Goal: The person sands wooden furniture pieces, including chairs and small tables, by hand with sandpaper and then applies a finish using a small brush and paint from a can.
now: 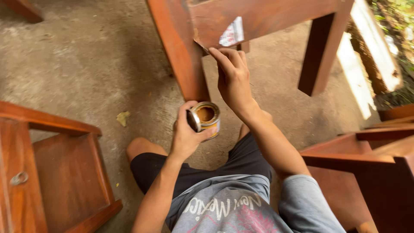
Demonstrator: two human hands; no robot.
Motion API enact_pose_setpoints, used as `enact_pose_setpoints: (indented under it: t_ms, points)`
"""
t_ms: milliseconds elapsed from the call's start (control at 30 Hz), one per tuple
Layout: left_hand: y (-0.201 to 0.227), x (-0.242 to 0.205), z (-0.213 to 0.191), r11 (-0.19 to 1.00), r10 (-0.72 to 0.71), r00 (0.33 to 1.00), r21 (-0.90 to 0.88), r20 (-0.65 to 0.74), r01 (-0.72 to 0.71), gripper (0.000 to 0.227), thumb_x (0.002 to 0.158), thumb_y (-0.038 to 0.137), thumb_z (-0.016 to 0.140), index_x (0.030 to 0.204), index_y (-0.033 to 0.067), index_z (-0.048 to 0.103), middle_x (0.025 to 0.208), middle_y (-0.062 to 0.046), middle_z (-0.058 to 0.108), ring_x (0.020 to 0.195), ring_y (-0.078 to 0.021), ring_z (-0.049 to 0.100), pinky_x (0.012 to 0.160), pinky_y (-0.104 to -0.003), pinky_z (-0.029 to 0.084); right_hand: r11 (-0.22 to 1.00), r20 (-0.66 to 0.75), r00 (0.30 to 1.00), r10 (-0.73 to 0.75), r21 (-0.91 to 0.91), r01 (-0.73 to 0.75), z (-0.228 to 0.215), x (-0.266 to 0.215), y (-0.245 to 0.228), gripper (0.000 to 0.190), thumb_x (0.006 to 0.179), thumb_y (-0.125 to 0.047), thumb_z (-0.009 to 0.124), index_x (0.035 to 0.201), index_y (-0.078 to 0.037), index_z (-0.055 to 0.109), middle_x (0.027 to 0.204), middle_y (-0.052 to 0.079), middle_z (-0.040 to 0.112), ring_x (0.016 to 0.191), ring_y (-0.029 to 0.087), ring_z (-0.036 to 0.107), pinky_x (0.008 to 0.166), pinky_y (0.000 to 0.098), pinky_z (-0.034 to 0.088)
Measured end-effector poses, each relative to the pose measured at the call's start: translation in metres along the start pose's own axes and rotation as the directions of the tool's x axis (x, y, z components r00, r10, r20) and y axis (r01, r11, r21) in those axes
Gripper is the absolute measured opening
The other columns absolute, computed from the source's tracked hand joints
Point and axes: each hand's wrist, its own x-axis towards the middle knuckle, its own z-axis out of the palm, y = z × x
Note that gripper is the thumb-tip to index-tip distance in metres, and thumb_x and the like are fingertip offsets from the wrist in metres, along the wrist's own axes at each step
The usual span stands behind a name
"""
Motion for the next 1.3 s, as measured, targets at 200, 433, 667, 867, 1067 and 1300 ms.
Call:
enact_pose_setpoints:
  t_ms: [200, 433, 667, 867, 1067, 1300]
  points:
    - [-0.004, 0.000, 0.001, 0.998, 0.018, 1.000, -0.064, 0.011, -0.017, 0.081, 0.072, 0.017, 0.094, 0.136, 0.0018, 0.047, 0.123, -0.012, 0.068, 0.114, -0.0188, 0.067, 0.101, -0.035, 0.054, 0.864, 0.111, 0.942, 0.317, 0.375, -0.335, -0.030, -0.036, 0.030, 0.020, 0.104, 0.003, 0.059, 0.123, -0.002, 0.061, 0.102, 0.012, 0.070, 0.088, 0.021, 0.071, 0.075, 0.0328, 0.058]
    - [-0.003, 0.001, -0.001, 0.999, 0.005, 1.000, -0.037, 0.018, -0.004, 0.082, 0.071, 0.016, 0.094, 0.136, 0.0012, 0.047, 0.121, -0.013, 0.070, 0.115, -0.0197, 0.068, 0.101, -0.035, 0.054, 0.664, 0.273, 0.778, 0.565, 0.409, -0.626, -0.066, -0.100, 0.053, 0.025, 0.104, 0.000, 0.058, 0.129, 0.002, 0.059, 0.101, 0.010, 0.071, 0.075, 0.013, 0.070, 0.060, 0.0270, 0.055]
    - [-0.005, 0.000, 0.007, 0.999, 0.052, 0.999, 0.008, 0.000, -0.052, 0.085, 0.072, 0.016, 0.095, 0.139, 0.0005, 0.045, 0.128, -0.015, 0.067, 0.120, -0.0217, 0.066, 0.105, -0.036, 0.053, 0.683, 0.243, 0.810, 0.533, 0.441, -0.582, -0.071, -0.105, 0.057, 0.033, 0.099, 0.004, 0.062, 0.132, 0.001, 0.063, 0.111, 0.012, 0.069, 0.092, 0.017, 0.075, 0.076, 0.0291, 0.063]
    - [-0.002, 0.001, 0.009, 0.998, 0.066, 0.998, 0.023, -0.012, -0.066, 0.089, 0.072, 0.016, 0.095, 0.142, -0.0003, 0.042, 0.130, -0.017, 0.064, 0.121, -0.0241, 0.065, 0.104, -0.037, 0.053, 0.919, 0.353, 0.915, 0.193, 0.261, -0.295, -0.103, -0.063, 0.040, 0.027, 0.096, 0.003, 0.069, 0.122, -0.003, 0.069, 0.110, 0.011, 0.073, 0.093, 0.020, 0.076, 0.073, 0.0296, 0.062]
    - [0.009, -0.009, 0.009, 0.965, 0.171, 0.984, 0.208, -0.045, -0.158, 0.091, 0.068, 0.017, 0.097, 0.141, 0.0054, 0.044, 0.127, -0.015, 0.068, 0.120, -0.0294, 0.069, 0.101, -0.039, 0.055, 0.989, 0.515, 0.857, -0.028, 0.139, -0.051, -0.132, -0.029, 0.004, 0.026, 0.092, 0.000, 0.070, 0.118, -0.006, 0.072, 0.108, 0.010, 0.072, 0.085, 0.025, 0.073, 0.071, 0.0342, 0.059]
    - [0.010, -0.021, 0.000, 0.896, 0.335, 0.941, 0.323, -0.039, -0.305, 0.093, 0.074, 0.016, 0.098, 0.146, 0.0088, 0.040, 0.134, -0.016, 0.063, 0.124, -0.0332, 0.067, 0.102, -0.040, 0.058, 0.960, 0.803, 0.584, -0.122, -0.054, 0.274, -0.128, -0.015, -0.048, 0.029, 0.088, -0.019, 0.066, 0.116, -0.011, 0.070, 0.102, 0.006, 0.066, 0.072, 0.024, 0.071, 0.055, 0.0371, 0.056]
